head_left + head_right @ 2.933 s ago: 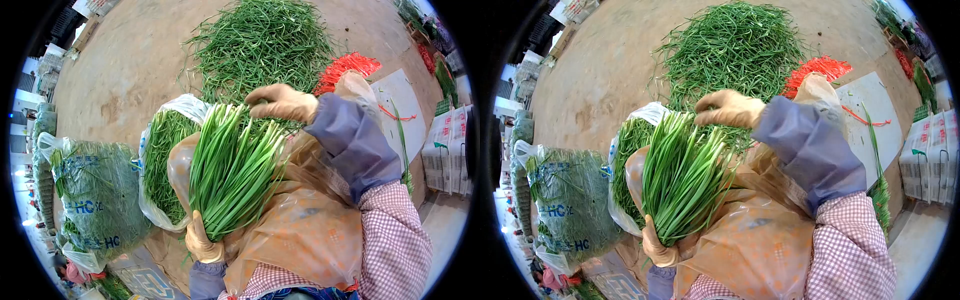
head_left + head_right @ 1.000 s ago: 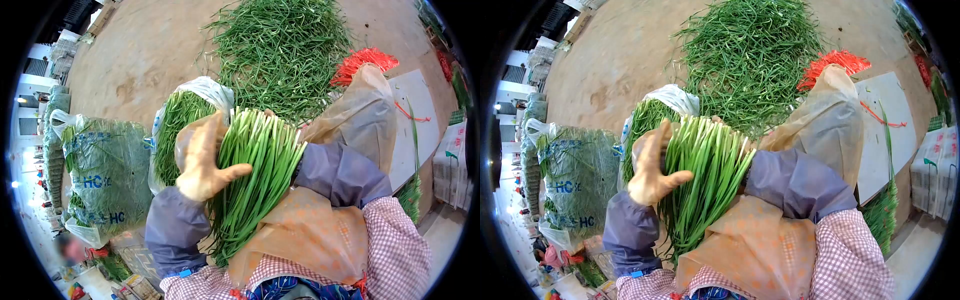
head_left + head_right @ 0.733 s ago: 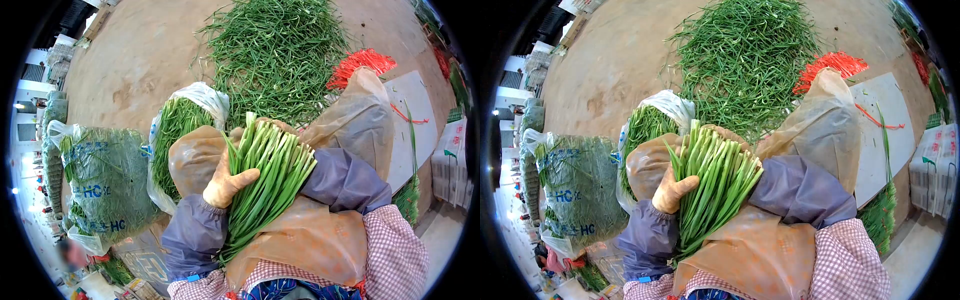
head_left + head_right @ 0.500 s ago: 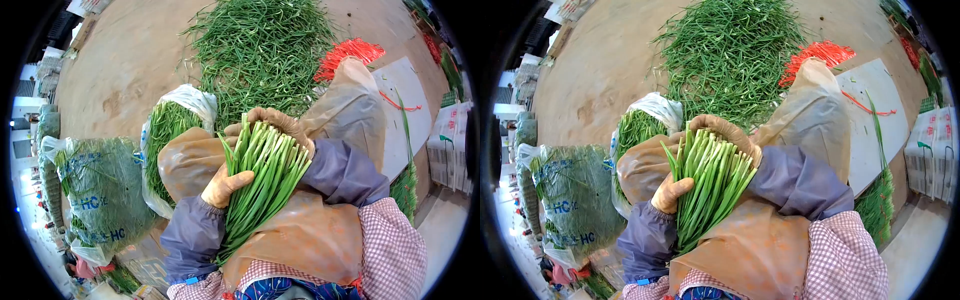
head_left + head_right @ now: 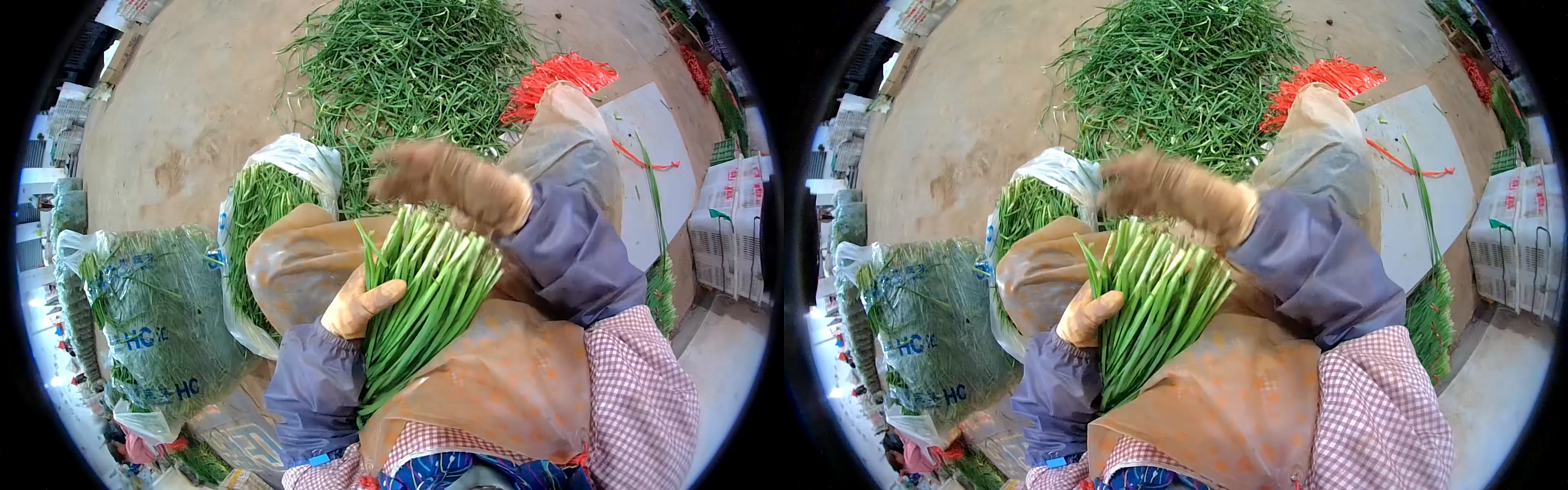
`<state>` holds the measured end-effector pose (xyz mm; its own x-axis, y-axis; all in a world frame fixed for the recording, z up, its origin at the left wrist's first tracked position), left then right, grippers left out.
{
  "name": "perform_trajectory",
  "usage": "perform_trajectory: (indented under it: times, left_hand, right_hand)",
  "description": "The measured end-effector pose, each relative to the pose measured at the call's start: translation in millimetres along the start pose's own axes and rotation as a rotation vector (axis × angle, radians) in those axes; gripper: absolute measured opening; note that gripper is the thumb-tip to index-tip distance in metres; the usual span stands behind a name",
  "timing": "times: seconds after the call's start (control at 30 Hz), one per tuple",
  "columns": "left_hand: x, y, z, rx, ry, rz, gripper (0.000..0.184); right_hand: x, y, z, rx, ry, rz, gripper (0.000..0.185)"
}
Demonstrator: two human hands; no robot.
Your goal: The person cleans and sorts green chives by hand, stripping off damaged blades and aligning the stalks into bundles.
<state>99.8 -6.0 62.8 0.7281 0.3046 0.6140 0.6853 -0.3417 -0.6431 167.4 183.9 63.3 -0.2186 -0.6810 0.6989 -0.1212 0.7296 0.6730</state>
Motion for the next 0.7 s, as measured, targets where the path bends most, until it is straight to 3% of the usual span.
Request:
perform_trajectory:
  times: [0.07, 0.17, 0.27, 0.37, 0.5, 0.53, 0.63, 0.7]
  left_hand:
    - [-3.6, 1.1, -3.5, 0.029, -0.021, 0.005, 0.081]
    - [-8.1, 2.6, -7.4, 0.117, -0.057, -0.015, 0.083]
    - [-15.1, 1.4, -6.1, 0.128, -0.036, 0.051, 0.090]
    - [-8.9, -0.4, -0.9, 0.168, -0.025, 0.032, 0.091]
    - [-12.6, 3.4, -5.3, 0.138, -0.055, 0.038, 0.094]
    - [-6.4, 0.9, -8.1, 0.172, -0.063, 0.012, 0.095]
    - [-1.0, 3.7, -11.8, 0.236, -0.132, -0.055, 0.095]
    - [0.8, 4.5, -9.4, 0.231, -0.114, -0.061, 0.096]
  right_hand:
    - [-40.9, 13.2, 7.6, -0.249, -0.088, 0.021, 0.073]
    - [-51.8, 15.0, -34.7, -0.264, -0.176, 0.097, 0.074]
    - [-35.5, -29.9, -75.8, -0.222, -0.130, 0.211, 0.078]
    - [-2.9, -67.5, -88.3, -0.213, -0.240, 0.207, 0.088]
    - [-17.5, -76.9, -67.5, -0.355, -0.391, 0.394, 0.085]
    - [-20.5, -77.9, -71.1, -0.422, -0.545, 0.469, 0.066]
    - [-27.7, -96.1, -81.8, -0.179, -0.372, 0.579, 0.078]
    - [-19.5, -104.0, -83.0, -0.197, -0.307, 0.595, 0.075]
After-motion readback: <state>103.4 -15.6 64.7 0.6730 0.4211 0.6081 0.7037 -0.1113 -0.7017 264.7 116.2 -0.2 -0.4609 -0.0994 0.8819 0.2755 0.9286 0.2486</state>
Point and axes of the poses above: each hand's wrist, its own z-axis towards the middle knuckle, its own x-axis out of the palm, y = z × x, the point moved 3 cm from there along z, towards the middle knuckle, and after that the axes turned 4 degrees about z, right-handed, at the moved point
